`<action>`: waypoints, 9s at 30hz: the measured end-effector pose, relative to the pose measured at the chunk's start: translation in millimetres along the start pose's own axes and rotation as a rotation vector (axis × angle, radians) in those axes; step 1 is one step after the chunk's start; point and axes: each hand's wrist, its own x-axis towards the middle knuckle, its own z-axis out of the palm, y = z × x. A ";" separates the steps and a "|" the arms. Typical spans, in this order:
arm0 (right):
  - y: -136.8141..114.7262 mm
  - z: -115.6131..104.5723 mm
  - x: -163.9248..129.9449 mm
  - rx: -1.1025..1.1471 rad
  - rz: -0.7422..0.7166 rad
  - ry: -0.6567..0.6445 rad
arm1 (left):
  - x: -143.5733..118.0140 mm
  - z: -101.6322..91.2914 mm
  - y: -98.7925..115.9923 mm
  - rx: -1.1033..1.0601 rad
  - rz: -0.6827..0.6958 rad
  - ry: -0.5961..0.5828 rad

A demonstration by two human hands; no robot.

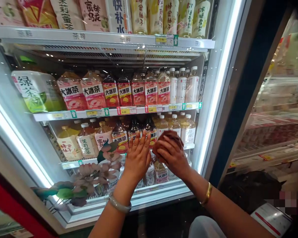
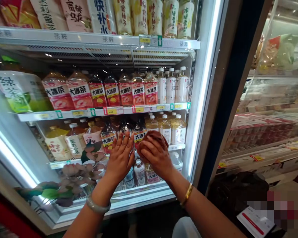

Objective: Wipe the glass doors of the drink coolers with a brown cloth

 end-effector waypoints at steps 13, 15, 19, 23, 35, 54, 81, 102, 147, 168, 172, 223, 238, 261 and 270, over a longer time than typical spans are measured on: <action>-62.0 44.1 61.6 0.050 0.097 0.105 | -23.2 -33.7 -45.1 -0.018 -0.153 0.020; -74.5 52.9 41.9 0.059 -0.061 0.047 | -26.6 -42.3 -52.9 -0.011 -0.181 0.017; -68.4 50.1 19.7 0.094 -0.132 0.022 | -36.8 -58.4 -66.8 0.019 -0.188 0.009; -75.5 49.3 72.4 0.106 0.104 0.133 | -47.8 -67.9 -78.6 0.045 -0.191 0.008; -106.8 61.9 53.3 0.109 -0.168 0.013 | -64.7 -87.3 -102.2 0.095 -0.264 0.028; -84.3 52.2 23.8 0.087 -0.121 -0.011 | -107.2 -62.8 -94.5 0.116 -0.133 -0.037; -86.6 60.6 -24.3 0.121 -0.349 -0.144 | -126.6 -12.8 -58.2 0.039 -0.092 -0.153; -11.8 5.9 -64.4 0.027 -0.168 -0.133 | -124.9 14.4 -25.4 0.047 -0.006 -0.142; 35.1 6.1 -131.0 0.030 0.032 -0.055 | -69.7 72.4 63.2 0.223 -0.005 0.034; 65.3 -29.8 -73.8 -0.118 0.271 0.105 | -44.6 83.4 72.0 0.055 -0.063 0.119; 51.2 -25.8 -22.1 -0.072 0.326 0.144 | -35.1 83.8 70.9 0.012 -0.065 0.164; 101.1 -64.3 194.9 -0.148 -0.221 0.115 | 190.4 -38.0 3.8 0.178 -0.095 0.207; 78.7 -51.9 251.8 -0.073 -0.090 0.190 | 187.6 -76.5 -28.7 0.190 -0.071 0.196; 66.6 -32.8 230.0 -0.069 -0.518 -0.014 | 158.0 -109.2 -92.1 0.252 -0.011 0.143; 19.6 -1.6 311.3 0.066 -0.169 0.280 | 154.6 -116.2 -124.9 0.225 -0.030 0.170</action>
